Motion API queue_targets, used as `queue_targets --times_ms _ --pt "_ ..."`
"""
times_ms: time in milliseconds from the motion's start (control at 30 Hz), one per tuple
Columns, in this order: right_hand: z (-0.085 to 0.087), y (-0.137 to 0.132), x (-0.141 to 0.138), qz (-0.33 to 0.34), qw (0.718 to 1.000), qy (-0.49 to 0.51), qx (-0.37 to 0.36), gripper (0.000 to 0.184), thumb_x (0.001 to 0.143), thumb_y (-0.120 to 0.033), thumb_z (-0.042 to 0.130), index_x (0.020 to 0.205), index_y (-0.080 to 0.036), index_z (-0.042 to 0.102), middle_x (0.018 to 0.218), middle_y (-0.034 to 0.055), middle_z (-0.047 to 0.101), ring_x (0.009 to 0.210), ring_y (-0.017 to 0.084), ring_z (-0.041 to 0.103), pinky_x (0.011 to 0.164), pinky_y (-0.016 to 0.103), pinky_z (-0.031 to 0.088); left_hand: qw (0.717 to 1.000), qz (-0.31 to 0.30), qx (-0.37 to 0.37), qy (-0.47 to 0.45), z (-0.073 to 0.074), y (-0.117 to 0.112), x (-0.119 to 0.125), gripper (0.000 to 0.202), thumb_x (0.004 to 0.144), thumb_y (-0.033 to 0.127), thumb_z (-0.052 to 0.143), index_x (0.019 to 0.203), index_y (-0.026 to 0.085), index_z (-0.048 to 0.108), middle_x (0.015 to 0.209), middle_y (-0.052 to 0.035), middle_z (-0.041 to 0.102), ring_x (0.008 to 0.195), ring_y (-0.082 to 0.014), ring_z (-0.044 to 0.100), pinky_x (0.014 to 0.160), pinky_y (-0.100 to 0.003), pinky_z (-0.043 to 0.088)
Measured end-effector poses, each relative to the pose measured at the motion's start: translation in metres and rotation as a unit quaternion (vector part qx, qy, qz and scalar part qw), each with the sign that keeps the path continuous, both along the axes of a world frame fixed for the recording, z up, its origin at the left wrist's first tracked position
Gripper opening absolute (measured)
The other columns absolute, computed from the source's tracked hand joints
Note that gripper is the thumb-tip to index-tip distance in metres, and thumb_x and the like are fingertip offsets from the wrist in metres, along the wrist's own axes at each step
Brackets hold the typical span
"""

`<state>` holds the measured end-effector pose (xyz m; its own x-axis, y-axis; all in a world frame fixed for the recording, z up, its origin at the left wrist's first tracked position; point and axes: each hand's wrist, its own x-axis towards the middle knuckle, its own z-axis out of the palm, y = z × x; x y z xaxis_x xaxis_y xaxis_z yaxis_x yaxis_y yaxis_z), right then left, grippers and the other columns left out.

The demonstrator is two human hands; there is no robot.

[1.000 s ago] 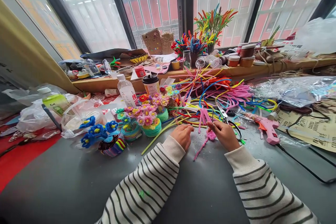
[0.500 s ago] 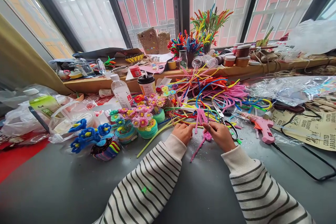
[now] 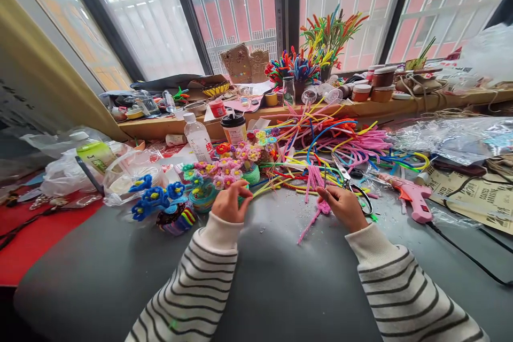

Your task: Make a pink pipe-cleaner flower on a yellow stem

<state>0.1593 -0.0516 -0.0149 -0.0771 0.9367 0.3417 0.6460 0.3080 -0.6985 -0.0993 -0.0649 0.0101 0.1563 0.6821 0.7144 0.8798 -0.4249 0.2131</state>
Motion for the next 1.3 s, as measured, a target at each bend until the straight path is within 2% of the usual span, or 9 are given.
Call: queue_targets --times_ms 167,367,533,833,1033,1100,1200,1267,1300 --pt "0.0 -0.002 -0.001 0.005 1.0 0.001 -0.003 0.05 0.075 -0.052 0.032 0.052 -0.015 0.056 0.043 -0.0014 0.044 0.043 0.009 0.041 0.045 0.02 0.028 0.981 0.134 0.062 -0.124 0.0 -0.012 -0.04 0.031 0.065 0.027 0.054 0.091 0.019 0.041 0.063 0.001 0.063 0.058 -0.0127 0.056 0.053 -0.023 0.041" --pt "-0.003 0.0 0.002 0.008 1.0 0.0 -0.008 0.05 0.075 -0.052 0.032 0.053 -0.015 0.057 0.048 0.0001 0.051 0.046 0.01 0.044 0.047 0.02 0.03 0.968 0.207 0.113 -0.085 -0.01 0.003 -0.044 0.03 0.061 0.028 0.057 0.086 0.019 0.043 0.06 0.0004 0.063 0.045 -0.0116 0.047 0.06 -0.028 0.04" --pt "-0.002 -0.001 0.001 0.001 1.0 -0.01 -0.013 0.049 0.075 -0.052 0.032 0.053 -0.015 0.056 0.046 -0.0003 0.049 0.044 0.009 0.042 0.046 0.02 0.028 0.967 0.202 0.084 -0.133 -0.014 0.006 -0.041 0.034 0.06 0.03 0.059 0.089 0.019 0.043 0.061 0.0012 0.063 0.04 -0.009 0.04 0.053 -0.024 0.039" --pt "-0.002 -0.001 0.0 0.007 1.0 0.0 -0.019 0.051 0.075 -0.052 0.032 0.052 -0.014 0.057 0.043 -0.0011 0.043 0.042 0.009 0.039 0.044 0.02 0.027 0.962 0.202 0.041 -0.179 -0.007 0.003 -0.033 0.034 0.061 0.028 0.057 0.091 0.019 0.044 0.061 0.0014 0.061 0.045 -0.0091 0.049 0.051 -0.022 0.04" --pt "-0.002 0.001 0.003 -0.02 0.999 0.024 -0.035 0.053 0.074 -0.054 0.031 0.053 -0.014 0.058 0.042 -0.002 0.041 0.041 0.008 0.037 0.044 0.019 0.026 0.961 0.204 0.07 -0.174 0.008 -0.024 -0.034 0.025 0.063 0.028 0.055 0.084 0.017 0.049 0.061 0.0005 0.061 0.041 -0.0078 0.045 0.05 -0.022 0.04" --pt "-0.002 0.001 0.003 -0.029 0.998 0.034 -0.036 0.053 0.073 -0.055 0.032 0.052 -0.014 0.058 0.043 -0.0018 0.043 0.041 0.008 0.037 0.044 0.019 0.027 0.968 0.166 0.08 -0.172 0.014 -0.038 -0.025 0.022 0.066 0.024 0.051 0.087 0.016 0.049 0.058 0.0011 0.06 0.04 -0.0078 0.044 0.052 -0.023 0.041" --pt "-0.001 0.001 0.003 -0.048 0.997 0.042 -0.034 0.053 0.073 -0.055 0.032 0.051 -0.014 0.058 0.042 -0.0018 0.042 0.041 0.008 0.035 0.044 0.02 0.026 0.991 0.043 0.065 -0.112 0.016 -0.051 0.009 0.018 0.067 0.02 0.049 0.085 0.016 0.05 0.059 0.0 0.061 0.05 -0.0099 0.05 0.058 -0.024 0.041" --pt "0.0 0.001 0.005 -0.06 0.997 0.046 -0.031 0.053 0.072 -0.055 0.032 0.052 -0.014 0.059 0.041 -0.0019 0.041 0.04 0.008 0.034 0.043 0.02 0.024 0.998 -0.056 -0.023 -0.013 0.013 -0.05 0.04 0.013 0.069 0.022 0.046 0.08 0.017 0.053 0.06 -0.0009 0.06 0.053 -0.011 0.051 0.06 -0.026 0.041" --pt "0.0 0.001 0.006 -0.065 0.996 0.047 -0.03 0.054 0.072 -0.055 0.032 0.052 -0.014 0.059 0.04 -0.002 0.039 0.04 0.008 0.033 0.042 0.02 0.023 0.991 -0.094 -0.085 0.044 0.011 -0.047 0.057 0.015 0.071 0.024 0.044 0.08 0.017 0.054 0.06 -0.0014 0.061 0.057 -0.0127 0.052 0.059 -0.027 0.04"
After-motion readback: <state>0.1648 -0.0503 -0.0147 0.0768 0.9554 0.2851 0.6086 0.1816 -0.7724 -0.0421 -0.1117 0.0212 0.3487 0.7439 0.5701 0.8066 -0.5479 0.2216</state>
